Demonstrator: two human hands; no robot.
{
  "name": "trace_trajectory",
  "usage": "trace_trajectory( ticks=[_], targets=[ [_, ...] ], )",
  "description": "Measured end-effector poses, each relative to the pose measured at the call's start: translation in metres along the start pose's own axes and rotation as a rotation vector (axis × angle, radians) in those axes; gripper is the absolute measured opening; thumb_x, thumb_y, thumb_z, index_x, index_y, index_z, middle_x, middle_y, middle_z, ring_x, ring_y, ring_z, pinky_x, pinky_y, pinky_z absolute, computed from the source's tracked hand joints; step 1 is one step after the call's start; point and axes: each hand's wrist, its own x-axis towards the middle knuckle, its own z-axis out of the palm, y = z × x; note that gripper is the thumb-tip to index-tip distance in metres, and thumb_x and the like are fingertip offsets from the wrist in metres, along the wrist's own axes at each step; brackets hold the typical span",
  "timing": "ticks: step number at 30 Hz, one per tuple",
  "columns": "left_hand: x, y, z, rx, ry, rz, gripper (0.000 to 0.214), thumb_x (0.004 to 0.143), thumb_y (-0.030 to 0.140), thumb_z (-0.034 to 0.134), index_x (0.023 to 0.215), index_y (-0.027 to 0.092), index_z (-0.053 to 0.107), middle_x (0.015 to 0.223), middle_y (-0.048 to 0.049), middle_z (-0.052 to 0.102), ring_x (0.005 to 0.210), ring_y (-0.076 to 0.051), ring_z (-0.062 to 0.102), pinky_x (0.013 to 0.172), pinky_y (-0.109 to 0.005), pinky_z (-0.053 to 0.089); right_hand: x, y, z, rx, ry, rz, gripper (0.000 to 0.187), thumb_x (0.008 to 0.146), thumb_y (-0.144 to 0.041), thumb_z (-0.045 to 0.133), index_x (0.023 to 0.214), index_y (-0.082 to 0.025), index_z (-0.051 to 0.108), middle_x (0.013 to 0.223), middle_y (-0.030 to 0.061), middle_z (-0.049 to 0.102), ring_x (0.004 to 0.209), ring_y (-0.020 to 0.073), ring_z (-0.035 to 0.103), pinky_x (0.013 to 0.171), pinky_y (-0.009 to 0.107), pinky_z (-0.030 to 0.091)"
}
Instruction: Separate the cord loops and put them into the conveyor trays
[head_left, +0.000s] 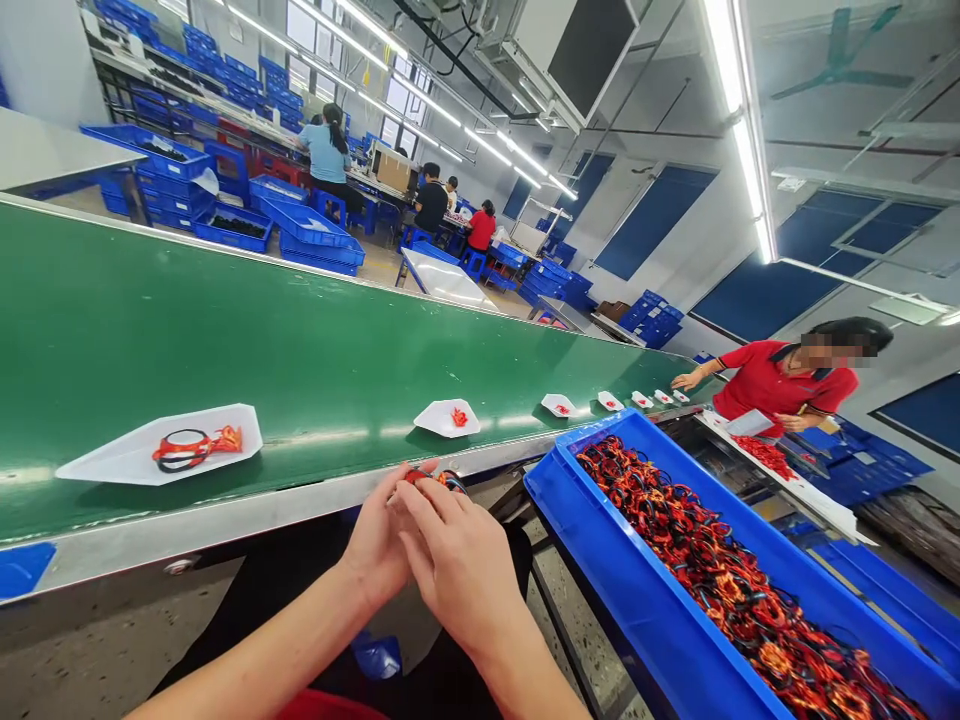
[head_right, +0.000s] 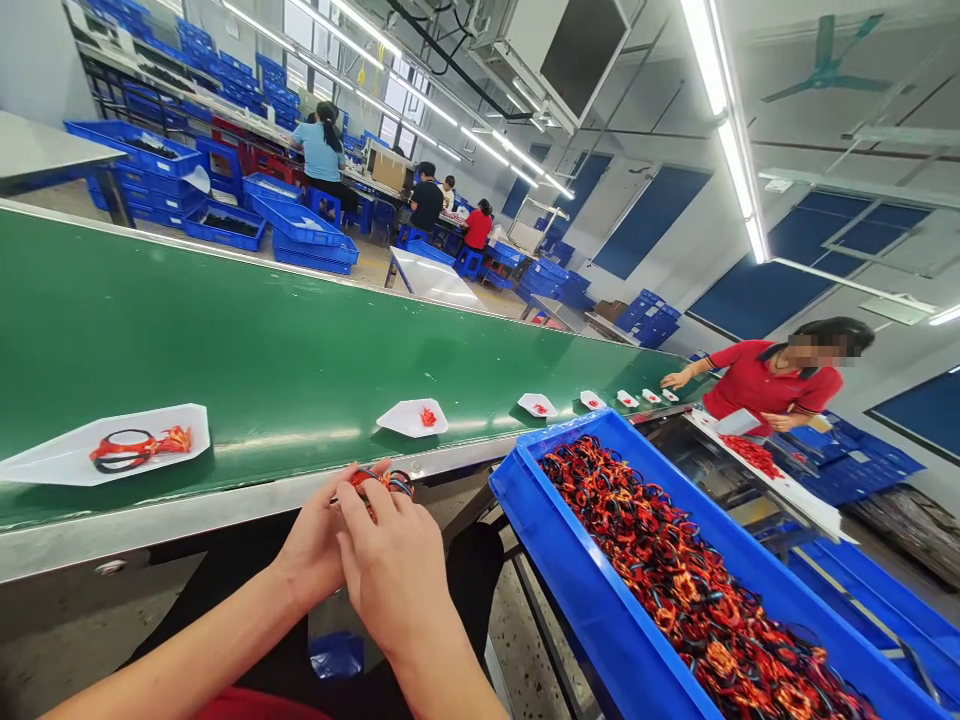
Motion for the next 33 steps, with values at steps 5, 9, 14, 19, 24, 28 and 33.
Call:
trace_trajectory(
  ticks=[5, 9, 14, 19, 24, 28, 33],
  targets=[
    [-0.005, 0.004, 0.001, -0.013, 0.007, -0.020, 0.020, 0.082, 0.030, 0.053, 0.086, 0.015, 0.065, 0.075, -0.0046, 0.068, 0.065, -0.016, 0.063, 0.064, -0.028, 0.051, -0.002, 0.003, -0.001, 0.122, 0.050, 0.013, 0.045, 0.084, -0.016, 0.047, 0.128, -0.027, 0.046, 0.136, 0.0055, 0.046, 0.110, 0.0216, 0.055, 0.092, 0.036, 0.048],
    [-0.008, 0.004, 0.002, 0.007, 0.028, -0.024, 0.022, 0.083, 0.032, 0.050, 0.077, 0.014, 0.062, 0.066, -0.0036, 0.066, 0.052, -0.014, 0.060, 0.049, -0.025, 0.047, -0.005, 0.008, 0.001, 0.308, 0.127, 0.083, 0.049, 0.083, -0.009, 0.045, 0.127, -0.029, 0.048, 0.138, 0.0047, 0.043, 0.113, 0.0197, 0.053, 0.091, 0.033, 0.049],
    [-0.008, 0.002, 0.000, 0.051, 0.022, -0.021, 0.025, 0.083, 0.034, 0.051, 0.087, 0.013, 0.063, 0.073, -0.0077, 0.068, 0.056, -0.016, 0.062, 0.054, -0.028, 0.050, -0.007, 0.013, 0.003, 0.668, 0.239, 0.181, 0.043, 0.082, -0.011, 0.048, 0.120, -0.028, 0.053, 0.130, 0.0061, 0.048, 0.107, 0.0194, 0.056, 0.084, 0.031, 0.052],
    [-0.012, -0.001, -0.003, 0.122, 0.066, -0.003, 0.029, 0.081, 0.036, 0.055, 0.097, 0.013, 0.063, 0.085, -0.0098, 0.070, 0.067, -0.019, 0.065, 0.065, -0.033, 0.053, -0.009, 0.022, 0.011, 1.390, 0.327, 0.496, 0.026, 0.083, -0.021, 0.056, 0.109, -0.026, 0.058, 0.102, 0.0032, 0.060, 0.070, 0.0103, 0.057, 0.058, 0.021, 0.050],
    [-0.019, -0.006, -0.010, 0.234, 0.120, -0.042, 0.035, 0.078, 0.041, 0.059, 0.098, 0.013, 0.064, 0.087, -0.0084, 0.070, 0.067, -0.017, 0.065, 0.068, -0.032, 0.054, -0.010, 0.030, 0.020, 1.892, 0.344, 0.665, 0.027, 0.075, -0.016, 0.065, 0.102, -0.021, 0.063, 0.097, 0.0027, 0.061, 0.063, 0.0054, 0.052, 0.046, 0.013, 0.040],
    [-0.022, -0.011, -0.013, 0.327, 0.186, -0.034, 0.036, 0.075, 0.044, 0.062, 0.094, 0.013, 0.065, 0.080, -0.0065, 0.069, 0.060, -0.013, 0.062, 0.062, -0.028, 0.054, -0.012, 0.029, 0.024, 1.959, 0.351, 0.750, 0.032, 0.071, -0.013, 0.069, 0.102, -0.019, 0.065, 0.096, 0.0035, 0.063, 0.062, 0.0049, 0.052, 0.046, 0.012, 0.040],
    [-0.026, -0.016, -0.013, 0.376, 0.265, -0.002, 0.028, 0.070, 0.037, 0.069, 0.088, 0.016, 0.065, 0.073, -0.0014, 0.067, 0.054, -0.010, 0.057, 0.051, -0.024, 0.053, -0.015, 0.030, 0.029, 2.019, 0.345, 0.807, 0.033, 0.069, -0.010, 0.070, 0.101, -0.018, 0.065, 0.095, 0.0038, 0.065, 0.061, 0.0044, 0.053, 0.045, 0.011, 0.041]
  ],
)
